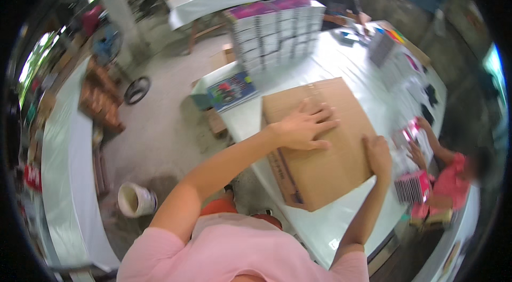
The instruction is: The person packs stacks of purple spiral-bound notebooks into a cardboard box, seals the box with tape, and writes on the box and a notebook. The person then opens another box and continues placing notebooks inside.
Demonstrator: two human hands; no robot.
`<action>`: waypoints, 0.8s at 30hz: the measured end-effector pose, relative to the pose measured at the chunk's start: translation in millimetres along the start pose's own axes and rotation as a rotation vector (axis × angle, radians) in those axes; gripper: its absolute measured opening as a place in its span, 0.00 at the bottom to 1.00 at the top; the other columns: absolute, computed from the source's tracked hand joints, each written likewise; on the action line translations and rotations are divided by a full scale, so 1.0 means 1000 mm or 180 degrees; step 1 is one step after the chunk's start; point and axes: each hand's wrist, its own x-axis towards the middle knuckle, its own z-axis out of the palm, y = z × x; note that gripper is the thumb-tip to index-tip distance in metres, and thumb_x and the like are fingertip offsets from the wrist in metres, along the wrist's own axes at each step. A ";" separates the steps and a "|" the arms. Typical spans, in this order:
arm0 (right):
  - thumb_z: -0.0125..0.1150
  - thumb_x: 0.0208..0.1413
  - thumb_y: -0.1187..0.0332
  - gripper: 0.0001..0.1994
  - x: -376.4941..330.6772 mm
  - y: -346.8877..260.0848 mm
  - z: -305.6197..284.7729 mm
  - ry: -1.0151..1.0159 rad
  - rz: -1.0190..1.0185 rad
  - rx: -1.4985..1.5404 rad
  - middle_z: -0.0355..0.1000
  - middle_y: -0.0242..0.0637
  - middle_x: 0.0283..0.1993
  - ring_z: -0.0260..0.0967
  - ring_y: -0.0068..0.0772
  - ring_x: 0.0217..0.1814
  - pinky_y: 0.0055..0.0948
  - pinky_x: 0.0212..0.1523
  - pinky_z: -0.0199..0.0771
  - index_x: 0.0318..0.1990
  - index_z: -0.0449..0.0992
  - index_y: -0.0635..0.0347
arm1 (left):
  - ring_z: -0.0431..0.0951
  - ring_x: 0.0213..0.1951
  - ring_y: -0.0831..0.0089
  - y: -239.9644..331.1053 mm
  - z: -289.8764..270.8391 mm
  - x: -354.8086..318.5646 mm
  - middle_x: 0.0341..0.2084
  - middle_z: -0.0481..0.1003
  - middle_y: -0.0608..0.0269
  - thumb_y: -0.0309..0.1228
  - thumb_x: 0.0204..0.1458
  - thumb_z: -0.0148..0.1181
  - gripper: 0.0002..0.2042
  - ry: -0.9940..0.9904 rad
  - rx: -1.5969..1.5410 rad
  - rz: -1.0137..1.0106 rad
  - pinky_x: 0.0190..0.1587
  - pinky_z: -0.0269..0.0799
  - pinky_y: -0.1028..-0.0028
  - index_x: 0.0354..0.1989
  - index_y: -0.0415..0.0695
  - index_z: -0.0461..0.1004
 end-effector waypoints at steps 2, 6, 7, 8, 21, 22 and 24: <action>0.50 0.54 0.45 0.28 -0.015 -0.010 0.015 0.0591 0.0416 0.0403 0.67 0.53 0.46 0.66 0.51 0.47 0.44 0.46 0.65 0.49 0.67 0.64 | 0.43 0.67 0.57 -0.004 0.003 -0.006 0.66 0.47 0.55 0.57 0.55 0.39 0.32 0.0001 0.0211 0.0037 0.64 0.36 0.45 0.65 0.53 0.52; 0.53 0.52 0.47 0.28 -0.019 -0.017 0.011 0.0916 0.0661 0.0914 0.68 0.52 0.46 0.65 0.51 0.49 0.44 0.48 0.64 0.52 0.67 0.62 | 0.43 0.67 0.56 -0.002 0.002 0.000 0.66 0.47 0.54 0.55 0.56 0.40 0.32 0.0036 0.0237 0.0035 0.64 0.35 0.45 0.66 0.51 0.50; 0.54 0.52 0.48 0.28 -0.020 -0.016 0.012 0.0977 0.0681 0.0928 0.69 0.51 0.46 0.65 0.50 0.49 0.43 0.49 0.64 0.52 0.67 0.62 | 0.44 0.67 0.56 -0.002 0.003 0.000 0.66 0.47 0.53 0.54 0.56 0.40 0.32 0.0058 0.0217 0.0061 0.64 0.35 0.44 0.66 0.51 0.50; 0.55 0.51 0.49 0.28 -0.020 -0.014 0.015 0.1032 0.0685 0.0936 0.69 0.50 0.46 0.66 0.49 0.49 0.42 0.49 0.64 0.52 0.67 0.63 | 0.44 0.67 0.56 -0.005 0.003 -0.001 0.66 0.47 0.53 0.54 0.56 0.40 0.32 0.0086 0.0193 0.0070 0.64 0.35 0.44 0.66 0.50 0.50; 0.51 0.55 0.58 0.37 -0.089 -0.082 0.012 0.1195 0.2246 0.4251 0.44 0.42 0.70 0.39 0.36 0.72 0.31 0.68 0.38 0.69 0.41 0.57 | 0.43 0.67 0.55 -0.127 -0.030 0.050 0.66 0.47 0.57 0.56 0.51 0.47 0.38 -0.0879 -0.0878 0.2348 0.64 0.31 0.42 0.66 0.46 0.49; 0.45 0.60 0.55 0.34 -0.107 -0.080 0.014 0.0867 0.2492 0.4019 0.41 0.37 0.71 0.39 0.33 0.72 0.29 0.67 0.43 0.69 0.37 0.51 | 0.43 0.67 0.55 -0.135 -0.029 0.058 0.66 0.47 0.57 0.57 0.51 0.47 0.39 -0.0902 -0.0976 0.2510 0.64 0.31 0.42 0.66 0.46 0.49; 0.40 0.62 0.55 0.33 -0.120 -0.104 0.013 0.1200 0.2968 0.3985 0.46 0.40 0.69 0.44 0.34 0.70 0.29 0.66 0.44 0.69 0.37 0.54 | 0.43 0.67 0.54 -0.144 -0.024 0.068 0.66 0.47 0.58 0.57 0.51 0.47 0.39 -0.0850 -0.1134 0.2658 0.64 0.31 0.42 0.66 0.46 0.49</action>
